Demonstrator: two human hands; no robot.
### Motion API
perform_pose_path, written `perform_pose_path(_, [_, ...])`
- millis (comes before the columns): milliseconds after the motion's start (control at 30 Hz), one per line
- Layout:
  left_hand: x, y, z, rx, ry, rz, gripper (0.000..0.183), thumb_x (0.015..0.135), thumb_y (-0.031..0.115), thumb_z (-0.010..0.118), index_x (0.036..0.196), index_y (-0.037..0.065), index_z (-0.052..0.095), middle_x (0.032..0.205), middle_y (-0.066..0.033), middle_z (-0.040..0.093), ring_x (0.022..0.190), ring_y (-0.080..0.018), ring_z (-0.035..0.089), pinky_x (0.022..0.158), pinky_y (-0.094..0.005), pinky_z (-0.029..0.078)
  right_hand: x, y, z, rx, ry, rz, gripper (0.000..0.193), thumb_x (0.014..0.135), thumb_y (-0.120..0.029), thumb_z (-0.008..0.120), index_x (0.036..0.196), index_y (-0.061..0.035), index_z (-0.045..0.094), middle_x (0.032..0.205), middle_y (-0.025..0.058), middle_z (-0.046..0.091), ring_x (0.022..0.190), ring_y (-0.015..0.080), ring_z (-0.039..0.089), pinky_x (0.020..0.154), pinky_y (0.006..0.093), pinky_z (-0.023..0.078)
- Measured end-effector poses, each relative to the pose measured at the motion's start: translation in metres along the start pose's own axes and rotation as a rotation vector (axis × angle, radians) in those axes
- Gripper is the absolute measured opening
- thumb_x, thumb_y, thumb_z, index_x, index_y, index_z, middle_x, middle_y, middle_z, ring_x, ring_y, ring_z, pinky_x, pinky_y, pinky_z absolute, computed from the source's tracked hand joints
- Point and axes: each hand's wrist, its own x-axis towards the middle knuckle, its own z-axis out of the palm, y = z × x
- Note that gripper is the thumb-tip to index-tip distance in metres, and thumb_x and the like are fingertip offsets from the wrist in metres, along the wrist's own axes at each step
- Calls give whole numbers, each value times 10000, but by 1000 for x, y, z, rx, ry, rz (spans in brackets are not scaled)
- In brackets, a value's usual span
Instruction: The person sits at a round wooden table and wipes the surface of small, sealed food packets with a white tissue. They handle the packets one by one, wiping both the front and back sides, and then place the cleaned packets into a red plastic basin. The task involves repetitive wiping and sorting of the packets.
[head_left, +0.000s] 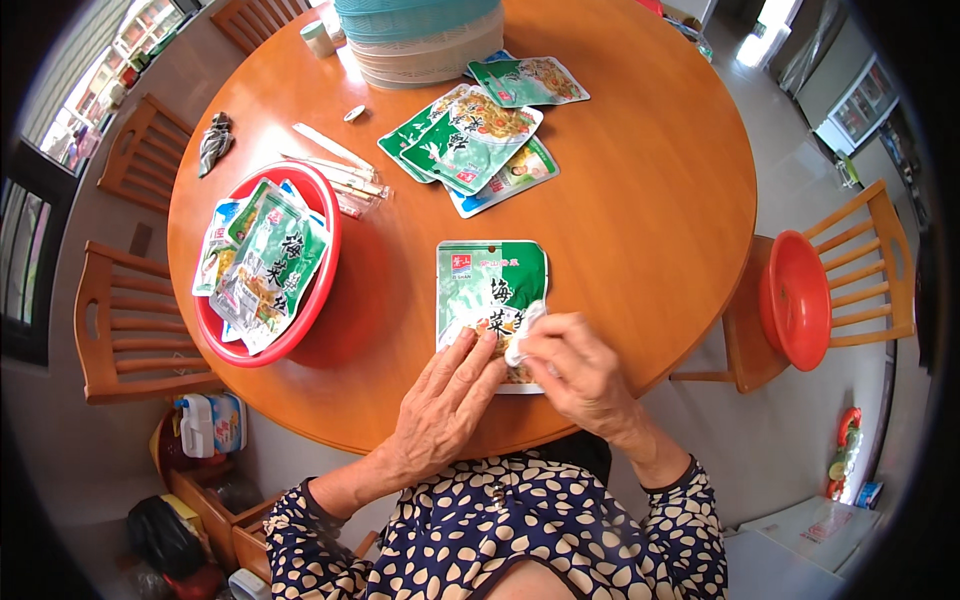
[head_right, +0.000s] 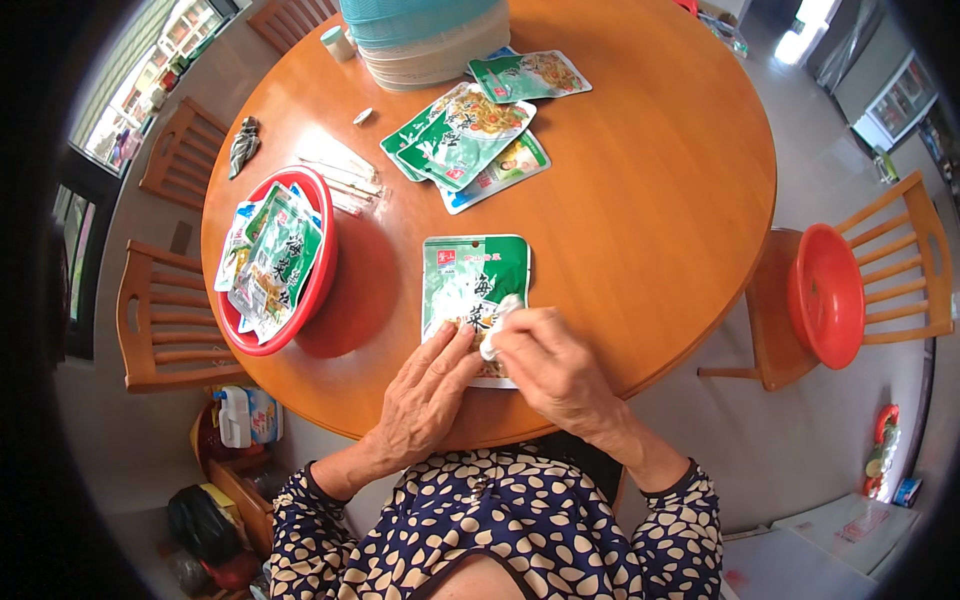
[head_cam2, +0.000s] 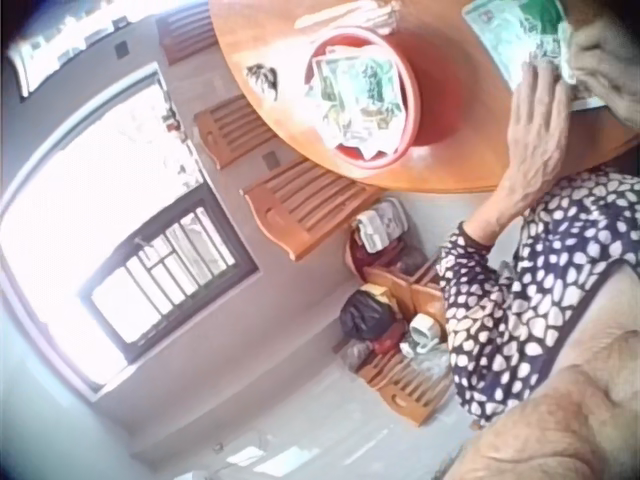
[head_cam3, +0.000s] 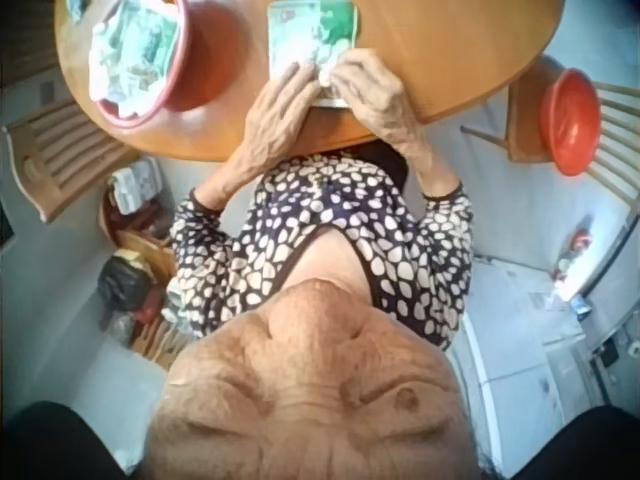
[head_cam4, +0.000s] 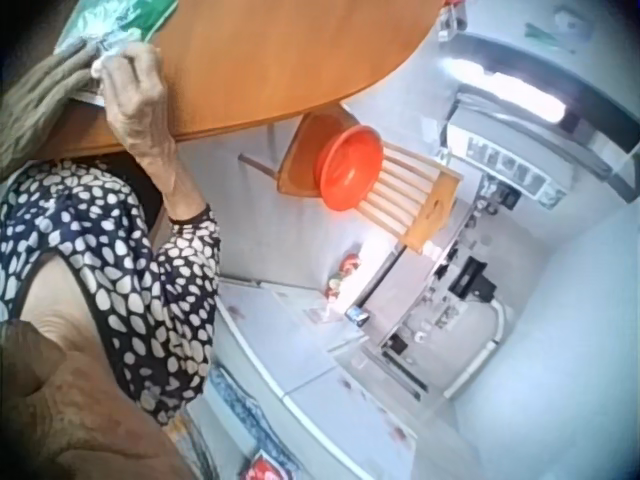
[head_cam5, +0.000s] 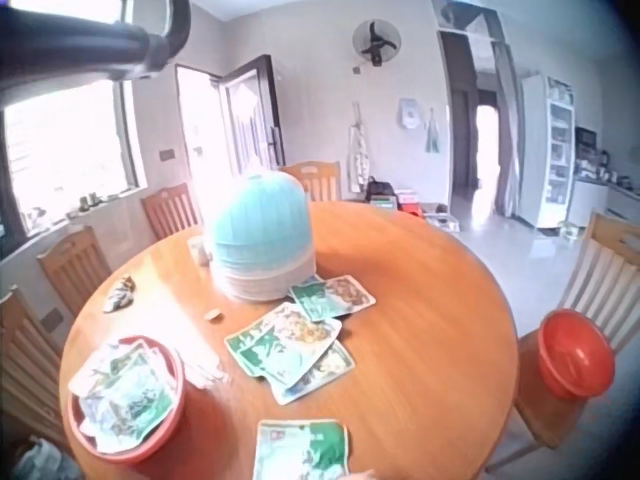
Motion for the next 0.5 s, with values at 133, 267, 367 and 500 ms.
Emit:
perform_pose_path(133, [-4, -4, 1, -18, -10, 38, 376, 889, 73, 560, 1253, 13, 631, 1461, -179, 508, 1368, -370, 477, 1100, -446, 444, 8, 10, 5, 29, -112, -40, 204, 794, 49, 729, 973, -17, 658, 1000, 94, 583, 938, 268, 611, 789, 349, 533])
perform_pose_path(267, [-7, -8, 2, -35, -24, 47, 404, 904, 95, 542, 1295, 11, 601, 1500, -182, 459, 1390, -366, 446, 1121, -453, 423, 29, 25, 6, 124, -147, 45, 195, 800, 47, 725, 959, -37, 650, 965, 100, 589, 915, 272, 640, 763, 353, 537])
perform_pose_path(367, [-7, -8, 2, -43, -22, 44, 402, 908, 109, 538, 1293, 11, 602, 1499, -182, 460, 1392, -366, 443, 1124, -454, 418, 41, 37, 7, 125, -115, 121, 163, 820, 34, 718, 952, -35, 654, 935, 107, 596, 895, 291, 649, 758, 362, 539])
perform_pose_path(500, [-5, -7, 0, -64, -37, 27, 398, 911, 123, 539, 1289, 15, 605, 1492, -176, 470, 1393, -358, 444, 1129, -457, 407, 50, 48, 17, -135, 32, 40, 144, 814, 25, 710, 934, -31, 653, 927, 102, 575, 914, 312, 616, 787, 409, 530])
